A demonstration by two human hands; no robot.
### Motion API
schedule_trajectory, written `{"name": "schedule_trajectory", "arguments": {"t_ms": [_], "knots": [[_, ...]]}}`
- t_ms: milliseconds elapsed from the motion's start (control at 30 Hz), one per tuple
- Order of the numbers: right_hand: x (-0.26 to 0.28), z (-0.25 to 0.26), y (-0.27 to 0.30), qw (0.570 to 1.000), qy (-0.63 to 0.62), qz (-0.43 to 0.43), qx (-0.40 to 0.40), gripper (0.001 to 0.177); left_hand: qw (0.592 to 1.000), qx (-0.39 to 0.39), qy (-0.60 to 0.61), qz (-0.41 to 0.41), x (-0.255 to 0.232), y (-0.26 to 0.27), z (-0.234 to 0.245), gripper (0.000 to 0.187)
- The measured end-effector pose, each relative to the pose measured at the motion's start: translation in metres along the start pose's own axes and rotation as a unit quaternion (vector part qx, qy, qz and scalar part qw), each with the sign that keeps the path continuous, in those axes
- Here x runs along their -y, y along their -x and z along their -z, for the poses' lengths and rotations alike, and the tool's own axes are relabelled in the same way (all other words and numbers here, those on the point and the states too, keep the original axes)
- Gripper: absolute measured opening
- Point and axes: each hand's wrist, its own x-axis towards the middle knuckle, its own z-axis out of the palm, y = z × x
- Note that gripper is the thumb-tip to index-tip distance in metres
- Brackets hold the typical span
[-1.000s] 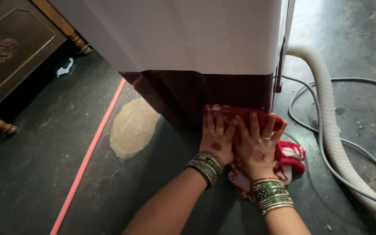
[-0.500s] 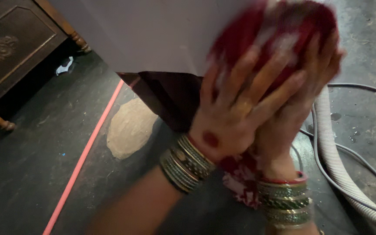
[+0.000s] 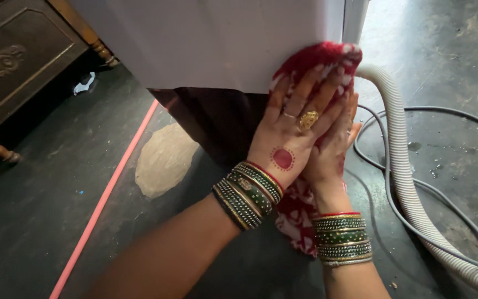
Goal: The person wipes the exterior surfaces and control panel of a washing machine using a red and white cloth.
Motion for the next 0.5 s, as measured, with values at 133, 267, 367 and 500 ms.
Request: {"name": "schedule_trajectory", "arguments": {"t_ms": [133, 267, 367, 500], "knots": [[-0.012, -0.008, 0.012, 1.0, -0.014, -0.003, -0.007, 0.079, 0.999, 0.031, 0.005, 0.003, -0.006, 0.009, -0.01, 0.067], [-0.025, -0.024, 0.022, 0.996, -0.035, -0.084, -0.024, 0.062, 0.999, 0.038, 0.01, -0.007, -0.011, 0.021, -0.023, 0.065], [-0.028, -0.023, 0.038, 0.997, 0.053, -0.058, -0.009, 0.07, 0.999, 0.042, 0.014, -0.012, -0.014, 0.031, -0.032, 0.066], [-0.023, -0.02, 0.046, 0.997, 0.062, -0.039, -0.014, 0.076, 0.998, 0.055, 0.027, -0.012, -0.017, 0.04, -0.043, 0.065]]}}
